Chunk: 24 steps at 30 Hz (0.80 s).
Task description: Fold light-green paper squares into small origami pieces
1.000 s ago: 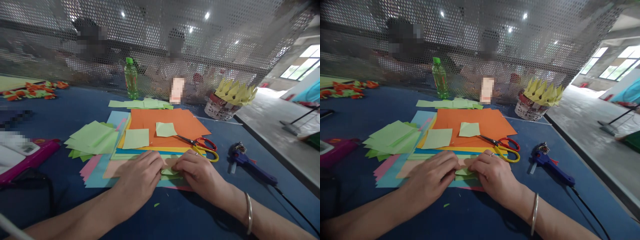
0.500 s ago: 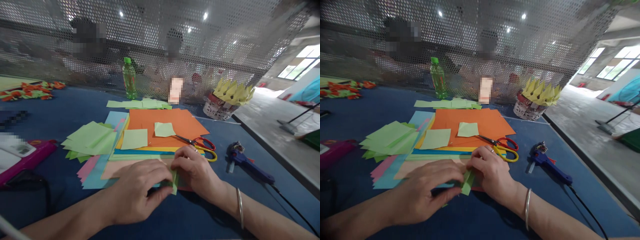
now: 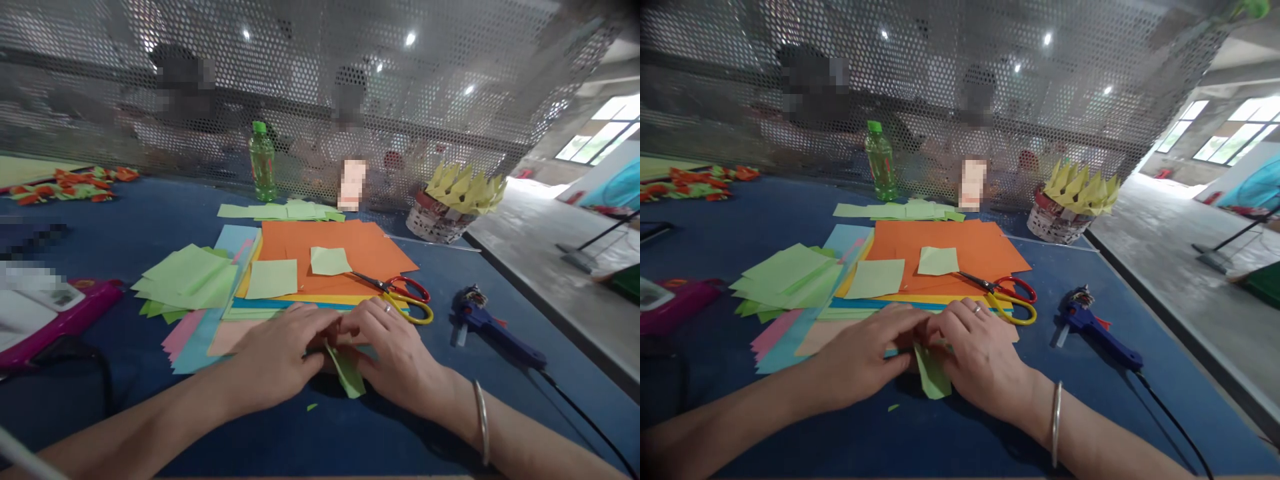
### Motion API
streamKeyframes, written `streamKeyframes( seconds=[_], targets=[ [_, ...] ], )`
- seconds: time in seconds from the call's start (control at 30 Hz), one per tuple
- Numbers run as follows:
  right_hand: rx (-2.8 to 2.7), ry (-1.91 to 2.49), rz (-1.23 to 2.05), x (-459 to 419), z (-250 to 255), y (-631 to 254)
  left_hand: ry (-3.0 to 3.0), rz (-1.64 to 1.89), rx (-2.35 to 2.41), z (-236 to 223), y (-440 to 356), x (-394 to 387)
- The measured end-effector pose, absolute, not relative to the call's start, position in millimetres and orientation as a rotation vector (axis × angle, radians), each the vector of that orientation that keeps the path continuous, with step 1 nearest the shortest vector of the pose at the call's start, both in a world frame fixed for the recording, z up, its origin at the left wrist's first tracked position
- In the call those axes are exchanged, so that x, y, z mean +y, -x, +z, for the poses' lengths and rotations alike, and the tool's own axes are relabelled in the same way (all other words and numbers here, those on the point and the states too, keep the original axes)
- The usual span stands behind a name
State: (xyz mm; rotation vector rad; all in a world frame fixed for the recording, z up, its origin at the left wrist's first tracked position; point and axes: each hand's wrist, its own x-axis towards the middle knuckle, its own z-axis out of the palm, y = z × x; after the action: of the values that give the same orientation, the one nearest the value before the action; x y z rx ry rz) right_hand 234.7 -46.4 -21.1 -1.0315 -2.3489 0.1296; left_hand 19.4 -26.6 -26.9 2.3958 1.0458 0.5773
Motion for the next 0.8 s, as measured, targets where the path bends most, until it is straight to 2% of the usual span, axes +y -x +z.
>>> streamKeyframes(
  seconds=[0.23,0.5,0.8],
  targets=[
    [-2.231,0.99,0.329,-50.8,-4.2,-243.2,-2.712,0.773,0.848,-15.3,-13.4,-29.9],
    [-2.416,0.975,-0.034,-45.8,-17.2,-240.4,-2.807,0.669,0.922,-15.7,-12.6,-34.9],
    [-2.485,1.117,0.119,-42.9,-18.6,-245.3,-2.618,0.745,0.944,-22.6,-8.8,-31.2]
  ],
)
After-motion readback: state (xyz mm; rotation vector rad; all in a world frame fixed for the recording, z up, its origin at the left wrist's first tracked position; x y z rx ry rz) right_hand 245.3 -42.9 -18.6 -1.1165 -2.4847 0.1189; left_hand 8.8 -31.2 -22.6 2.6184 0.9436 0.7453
